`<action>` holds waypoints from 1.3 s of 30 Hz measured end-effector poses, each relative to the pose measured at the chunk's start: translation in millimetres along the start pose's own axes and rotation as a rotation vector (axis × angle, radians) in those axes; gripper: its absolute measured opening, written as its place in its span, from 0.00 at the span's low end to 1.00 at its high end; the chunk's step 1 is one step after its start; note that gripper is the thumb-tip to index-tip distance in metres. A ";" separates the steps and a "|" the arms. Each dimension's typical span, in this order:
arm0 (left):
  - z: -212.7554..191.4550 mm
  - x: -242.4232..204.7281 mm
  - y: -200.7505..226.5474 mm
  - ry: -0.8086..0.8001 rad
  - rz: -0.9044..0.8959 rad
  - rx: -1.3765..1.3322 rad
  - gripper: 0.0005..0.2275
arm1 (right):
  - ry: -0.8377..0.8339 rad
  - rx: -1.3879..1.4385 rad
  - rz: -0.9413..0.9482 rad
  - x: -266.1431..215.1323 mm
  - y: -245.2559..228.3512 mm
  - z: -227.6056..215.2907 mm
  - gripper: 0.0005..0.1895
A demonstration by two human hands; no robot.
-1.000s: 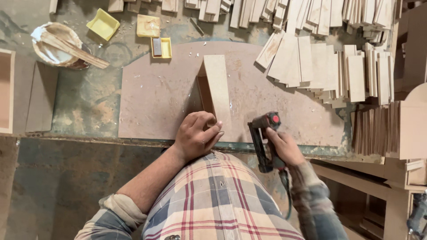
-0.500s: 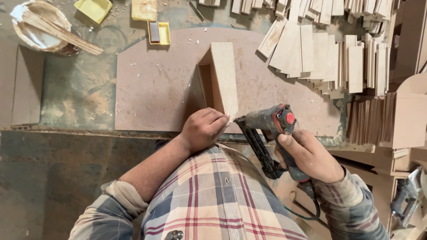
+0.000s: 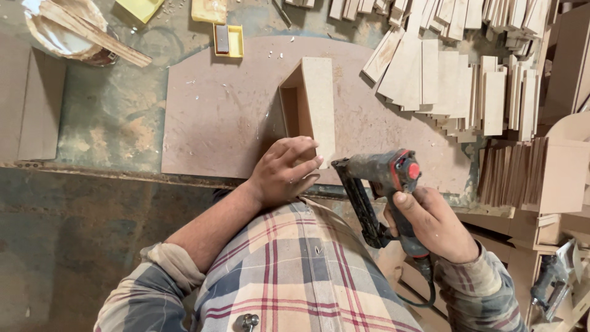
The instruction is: The person assembles small wooden boxes by applying glue to wooden pieces and joining them together. They use a staple gun to secure the joints and repeat the process for multiple boxes.
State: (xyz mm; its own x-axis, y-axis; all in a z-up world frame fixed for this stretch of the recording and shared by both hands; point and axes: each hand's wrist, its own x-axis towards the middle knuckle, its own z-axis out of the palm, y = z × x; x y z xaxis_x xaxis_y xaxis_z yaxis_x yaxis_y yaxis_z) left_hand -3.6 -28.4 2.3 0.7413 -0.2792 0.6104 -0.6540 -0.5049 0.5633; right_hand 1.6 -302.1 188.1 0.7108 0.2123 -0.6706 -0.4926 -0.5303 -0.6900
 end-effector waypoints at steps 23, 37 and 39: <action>-1.3 -3.4 -3.5 -0.018 -0.007 0.025 0.13 | -0.009 -0.041 -0.028 5.5 7.1 -9.2 0.24; -26.1 -70.6 -49.6 0.114 -1.356 -0.564 0.17 | 0.480 -0.642 -0.295 185.2 156.8 5.6 0.33; -17.4 -87.9 -60.0 0.233 -1.406 -0.995 0.17 | 0.321 -0.227 -0.334 172.0 156.7 21.1 0.34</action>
State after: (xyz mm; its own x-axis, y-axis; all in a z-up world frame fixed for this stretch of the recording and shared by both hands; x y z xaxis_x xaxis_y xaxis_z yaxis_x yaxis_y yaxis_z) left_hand -32.1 40.6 -75.5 0.8018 0.0547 -0.5951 0.5157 0.4400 0.7352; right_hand 36.1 -331.4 -41.1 0.9466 0.1564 -0.2820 -0.1167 -0.6491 -0.7517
